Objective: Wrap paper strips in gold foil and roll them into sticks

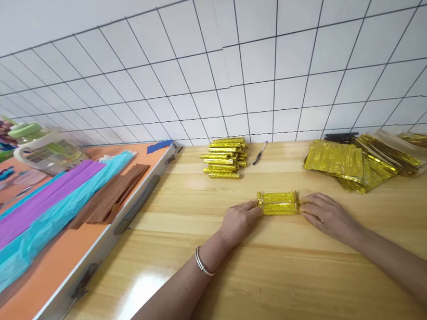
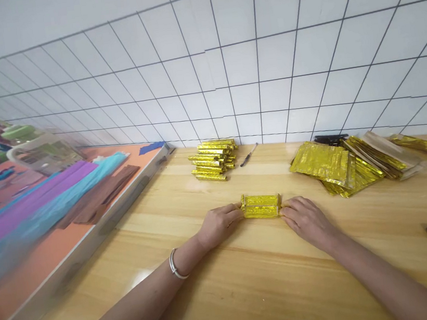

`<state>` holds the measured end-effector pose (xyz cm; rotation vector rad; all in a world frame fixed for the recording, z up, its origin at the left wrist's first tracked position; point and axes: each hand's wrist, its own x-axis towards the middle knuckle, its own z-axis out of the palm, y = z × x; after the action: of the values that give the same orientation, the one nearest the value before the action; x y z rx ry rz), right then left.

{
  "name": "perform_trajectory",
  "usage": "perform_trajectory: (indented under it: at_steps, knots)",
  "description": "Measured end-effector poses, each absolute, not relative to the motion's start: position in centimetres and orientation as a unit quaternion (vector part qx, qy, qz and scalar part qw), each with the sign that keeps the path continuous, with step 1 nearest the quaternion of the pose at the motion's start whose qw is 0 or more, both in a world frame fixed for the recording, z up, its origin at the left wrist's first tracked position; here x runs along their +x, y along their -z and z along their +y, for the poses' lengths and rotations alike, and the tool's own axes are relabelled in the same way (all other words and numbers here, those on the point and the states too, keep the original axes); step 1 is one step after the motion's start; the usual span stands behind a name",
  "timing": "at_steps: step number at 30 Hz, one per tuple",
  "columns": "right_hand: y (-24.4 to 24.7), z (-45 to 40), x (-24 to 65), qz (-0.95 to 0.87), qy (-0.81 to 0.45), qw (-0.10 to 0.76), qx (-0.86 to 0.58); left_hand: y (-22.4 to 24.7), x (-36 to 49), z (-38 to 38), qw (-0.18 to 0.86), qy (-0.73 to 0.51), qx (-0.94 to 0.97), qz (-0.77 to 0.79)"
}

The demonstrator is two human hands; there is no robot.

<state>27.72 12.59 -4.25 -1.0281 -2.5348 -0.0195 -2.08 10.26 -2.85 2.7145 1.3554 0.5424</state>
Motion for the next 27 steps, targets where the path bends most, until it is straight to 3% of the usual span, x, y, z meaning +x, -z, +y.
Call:
perform_trajectory:
  at_steps: [14, 20, 27]
  knots:
    - [4.2, 12.7, 26.3, -0.838, -0.137, 0.256, -0.462, 3.7, -0.4, 9.7, 0.107, -0.229, 0.796, 0.55]
    - [4.3, 12.6, 25.6, -0.81, -0.141, 0.27, -0.501, 4.0, 0.0, 10.4, 0.152, -0.306, 0.761, 0.551]
    - [4.5, 12.7, 25.1, -0.788, -0.129, 0.271, -0.537, 4.0, 0.2, 11.1, 0.167, -0.299, 0.724, 0.599]
